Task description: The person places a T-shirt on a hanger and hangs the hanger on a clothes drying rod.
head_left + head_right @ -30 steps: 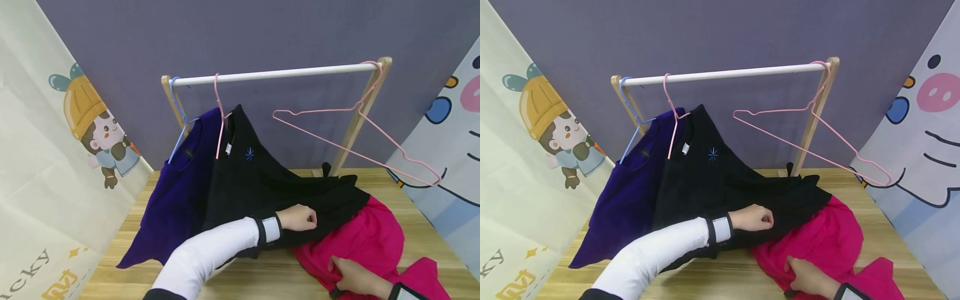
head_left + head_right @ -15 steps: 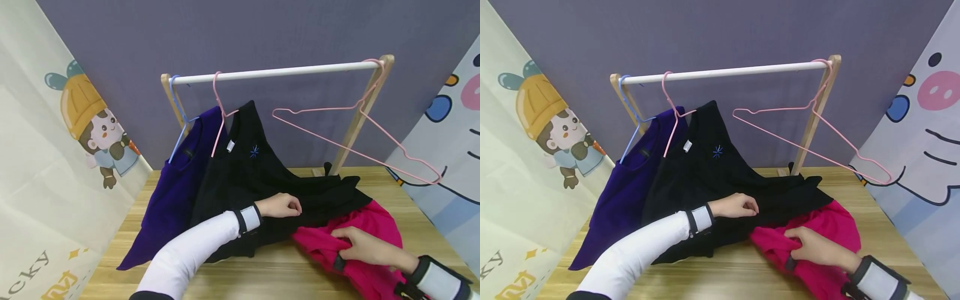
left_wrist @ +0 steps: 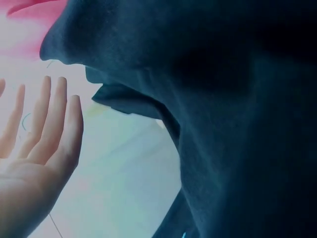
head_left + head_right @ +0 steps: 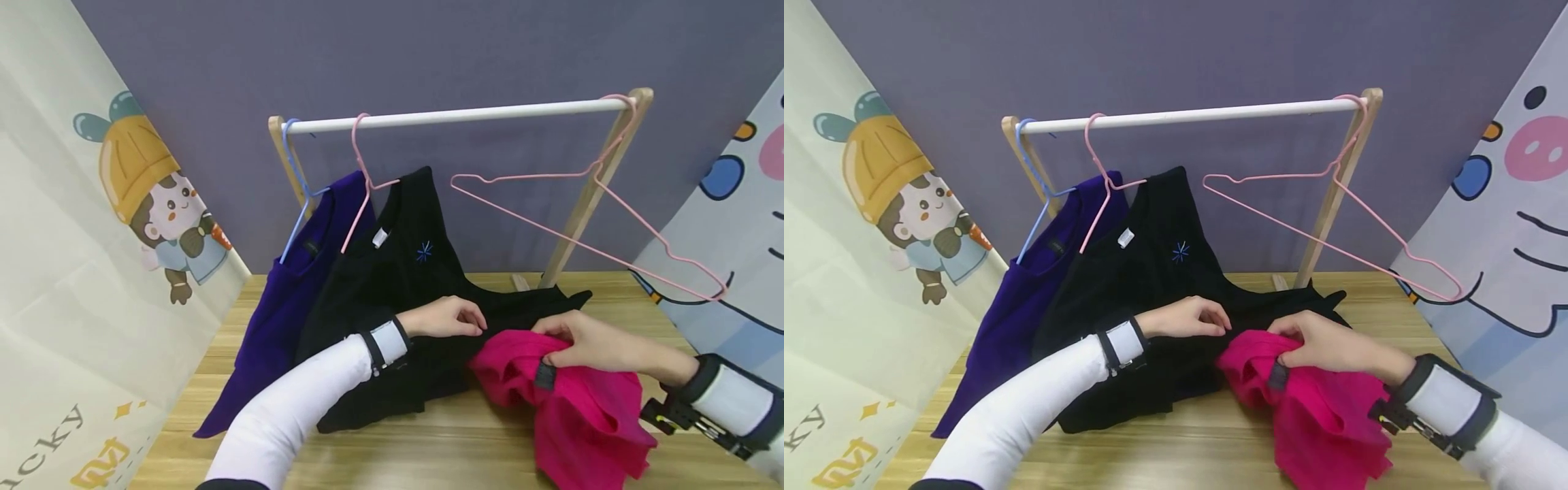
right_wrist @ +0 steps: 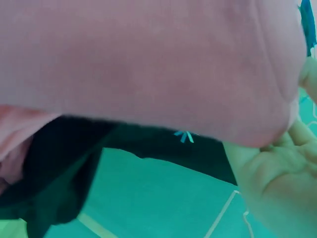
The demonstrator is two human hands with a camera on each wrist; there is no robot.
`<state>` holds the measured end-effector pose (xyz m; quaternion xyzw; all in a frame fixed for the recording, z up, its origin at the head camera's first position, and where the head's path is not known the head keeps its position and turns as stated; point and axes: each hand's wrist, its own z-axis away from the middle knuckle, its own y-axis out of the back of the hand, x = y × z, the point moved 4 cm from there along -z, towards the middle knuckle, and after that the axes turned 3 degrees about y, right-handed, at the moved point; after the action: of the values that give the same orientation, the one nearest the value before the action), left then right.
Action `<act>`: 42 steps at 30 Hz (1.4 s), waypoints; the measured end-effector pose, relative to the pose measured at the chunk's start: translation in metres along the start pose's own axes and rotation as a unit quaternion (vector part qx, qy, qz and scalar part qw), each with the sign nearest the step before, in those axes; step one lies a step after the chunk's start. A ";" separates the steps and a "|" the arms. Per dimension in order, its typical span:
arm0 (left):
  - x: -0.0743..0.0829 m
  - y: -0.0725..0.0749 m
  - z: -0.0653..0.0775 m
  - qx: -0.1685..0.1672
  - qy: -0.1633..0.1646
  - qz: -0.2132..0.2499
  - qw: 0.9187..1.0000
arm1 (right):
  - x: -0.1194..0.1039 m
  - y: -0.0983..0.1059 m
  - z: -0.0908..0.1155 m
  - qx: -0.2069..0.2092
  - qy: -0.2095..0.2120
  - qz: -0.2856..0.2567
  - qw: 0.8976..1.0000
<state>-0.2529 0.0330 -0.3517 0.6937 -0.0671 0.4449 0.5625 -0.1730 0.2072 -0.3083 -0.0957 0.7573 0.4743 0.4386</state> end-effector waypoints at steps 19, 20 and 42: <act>0.026 0.017 0.005 -0.039 -0.018 0.079 0.996 | -0.039 0.052 -0.022 -0.053 -0.085 -0.007 0.995; 0.028 0.016 0.005 -0.042 -0.020 0.078 0.996 | -0.040 0.053 -0.023 -0.055 -0.092 -0.006 0.994; 0.061 0.050 0.001 0.052 -0.105 0.041 0.992 | -0.013 0.047 0.004 0.027 -0.208 0.011 0.978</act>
<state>-0.2459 0.0386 -0.2732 0.7614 -0.1315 0.3948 0.4970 -0.1893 0.2317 -0.2694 0.0250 0.6627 0.4679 0.5842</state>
